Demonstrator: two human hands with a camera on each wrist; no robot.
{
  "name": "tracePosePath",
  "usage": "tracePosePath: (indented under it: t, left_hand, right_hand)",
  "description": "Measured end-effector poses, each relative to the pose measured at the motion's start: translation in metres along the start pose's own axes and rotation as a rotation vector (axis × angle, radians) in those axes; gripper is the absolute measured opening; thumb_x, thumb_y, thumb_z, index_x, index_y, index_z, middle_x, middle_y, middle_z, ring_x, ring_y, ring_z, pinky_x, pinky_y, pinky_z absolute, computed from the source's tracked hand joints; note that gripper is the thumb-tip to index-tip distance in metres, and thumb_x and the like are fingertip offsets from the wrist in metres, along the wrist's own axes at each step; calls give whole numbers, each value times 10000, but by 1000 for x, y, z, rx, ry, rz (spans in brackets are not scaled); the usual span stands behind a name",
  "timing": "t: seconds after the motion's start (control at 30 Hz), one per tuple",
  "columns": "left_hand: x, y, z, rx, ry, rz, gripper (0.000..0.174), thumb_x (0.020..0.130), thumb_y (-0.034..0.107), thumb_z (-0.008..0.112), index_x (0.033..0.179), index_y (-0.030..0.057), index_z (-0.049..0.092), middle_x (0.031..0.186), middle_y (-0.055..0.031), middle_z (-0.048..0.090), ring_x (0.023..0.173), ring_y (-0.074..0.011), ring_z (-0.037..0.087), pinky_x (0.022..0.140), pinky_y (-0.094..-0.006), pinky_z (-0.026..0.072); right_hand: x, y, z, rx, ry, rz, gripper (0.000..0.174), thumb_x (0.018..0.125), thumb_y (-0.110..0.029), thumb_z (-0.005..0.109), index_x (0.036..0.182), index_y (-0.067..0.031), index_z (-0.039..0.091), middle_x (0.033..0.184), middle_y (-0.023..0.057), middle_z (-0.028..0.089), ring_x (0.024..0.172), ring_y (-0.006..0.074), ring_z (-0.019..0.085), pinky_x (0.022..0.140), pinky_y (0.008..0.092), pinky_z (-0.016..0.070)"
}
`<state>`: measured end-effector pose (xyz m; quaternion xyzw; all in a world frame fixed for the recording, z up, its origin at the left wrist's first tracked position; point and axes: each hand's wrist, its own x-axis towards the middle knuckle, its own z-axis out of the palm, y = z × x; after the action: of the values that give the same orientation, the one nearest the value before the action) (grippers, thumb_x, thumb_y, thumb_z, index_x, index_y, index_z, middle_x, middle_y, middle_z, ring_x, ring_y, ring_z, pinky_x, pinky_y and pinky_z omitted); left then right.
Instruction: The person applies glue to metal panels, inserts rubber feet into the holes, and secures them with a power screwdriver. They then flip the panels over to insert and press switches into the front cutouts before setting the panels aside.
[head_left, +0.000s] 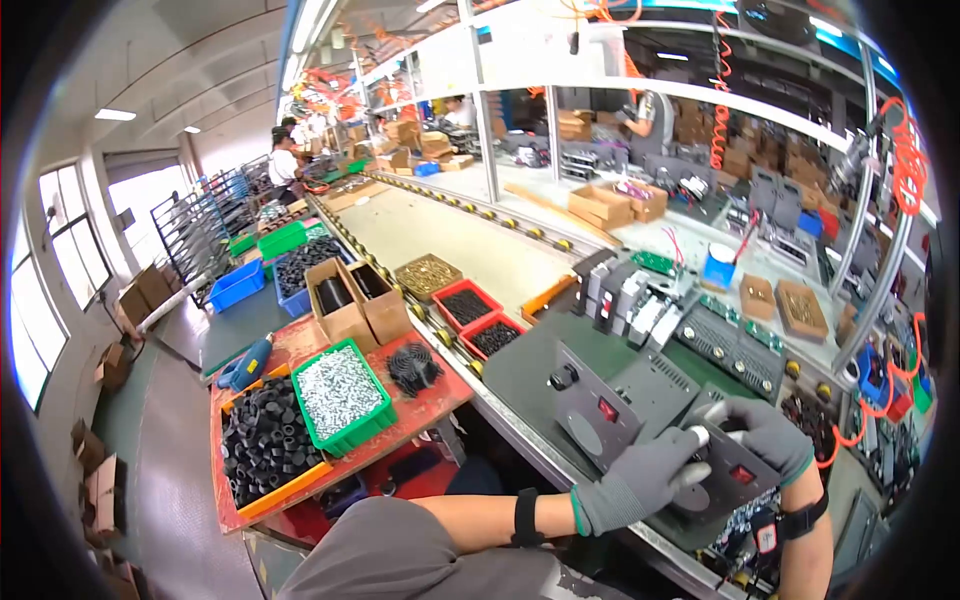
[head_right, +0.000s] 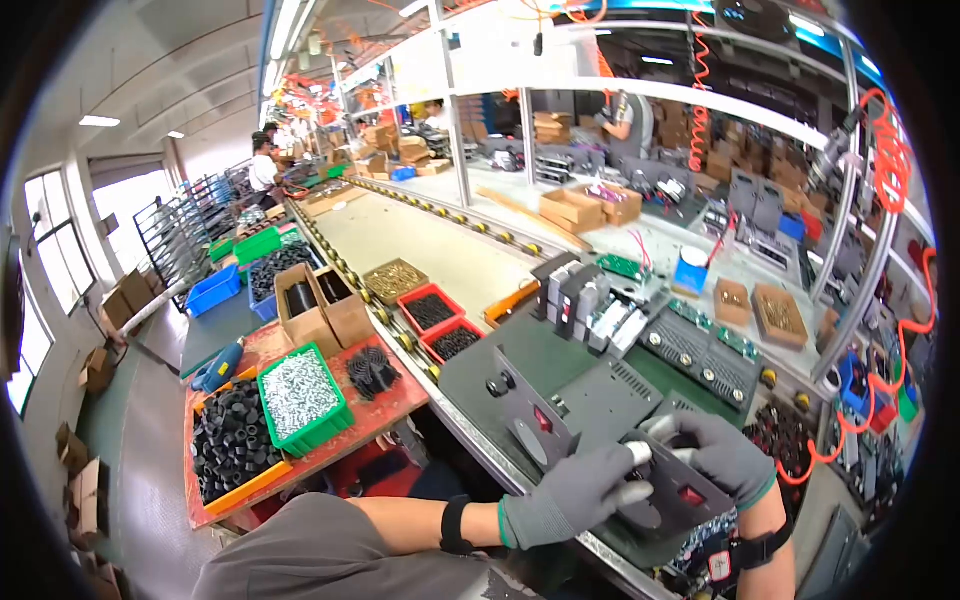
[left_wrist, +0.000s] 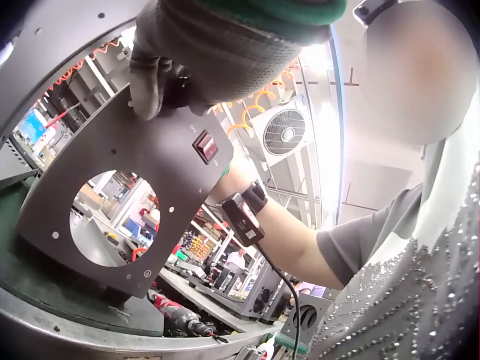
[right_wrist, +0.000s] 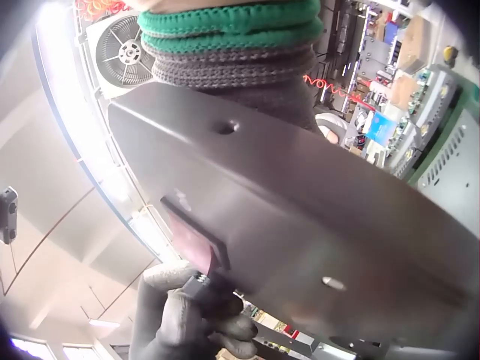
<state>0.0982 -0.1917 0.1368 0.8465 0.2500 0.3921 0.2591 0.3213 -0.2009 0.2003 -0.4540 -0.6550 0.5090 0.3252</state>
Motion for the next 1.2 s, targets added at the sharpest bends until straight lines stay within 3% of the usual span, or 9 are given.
tracePosePath:
  t: [0.2,0.27,0.4,0.53,0.63,0.8,0.97,1.07,1.2]
  left_hand:
    - [6,10,-3,399,-165,199,385,809,178,658,1171,81,571,1122,-128,538,1049,-322,573,842,-387,503]
    - [5,1,11,424,134,463,400,739,147,661,1130,89,596,1113,-103,536,1061,-304,561,877,-388,489]
    - [7,-9,13,350,122,469,340,805,178,656,1130,94,609,1124,-86,550,1024,-292,569,856,-376,501]
    - [2,-2,1,72,216,350,387,862,221,691,1218,108,590,1110,-77,582,963,-301,605,774,-375,531]
    - [-2,2,0,71,-22,-47,392,862,222,694,1219,104,586,1104,-88,580,939,-316,610,767,-381,536]
    - [5,-1,6,393,96,445,346,812,148,605,1151,78,600,1100,-84,550,1043,-286,569,862,-398,511]
    - [11,-9,6,356,137,601,366,785,159,619,1139,71,588,1116,-89,544,1050,-290,564,888,-405,503]
    - [4,-7,-2,121,165,530,443,806,240,658,1206,79,561,1103,-106,541,974,-319,583,840,-413,515]
    - [-1,-5,-3,110,-204,-56,522,816,234,665,1300,94,524,1122,-117,547,963,-322,590,786,-420,512]
  right_hand:
    - [4,-1,-6,11,-55,55,403,823,-165,756,1165,2,621,1067,49,660,977,123,612,894,301,492]
    - [3,-4,-4,24,-60,55,394,822,-156,752,1160,1,624,1065,48,659,978,126,614,900,303,492]
    - [-2,-24,8,35,-32,118,398,820,-138,744,1174,-3,620,1067,48,656,995,132,610,923,306,486]
    - [-2,-10,1,-15,-53,32,399,829,-123,729,1191,-3,611,1088,49,651,1015,132,604,931,302,480]
    - [1,-6,-2,4,-99,11,399,832,-120,729,1192,1,606,1094,45,647,1015,131,601,930,301,480]
    - [7,-7,-9,-137,-138,36,394,873,-192,701,1200,5,605,1096,48,650,1007,132,600,918,293,475]
    - [2,-12,-1,-217,-43,114,403,904,-266,666,1198,5,615,1088,49,658,1000,131,595,908,296,470]
    - [-4,-14,0,-90,-20,21,393,904,-263,666,1199,-6,626,1084,50,664,993,133,595,907,301,470]
    - [0,-12,-8,-233,-133,69,376,929,-248,638,1230,-23,628,1082,56,671,982,130,597,890,285,471]
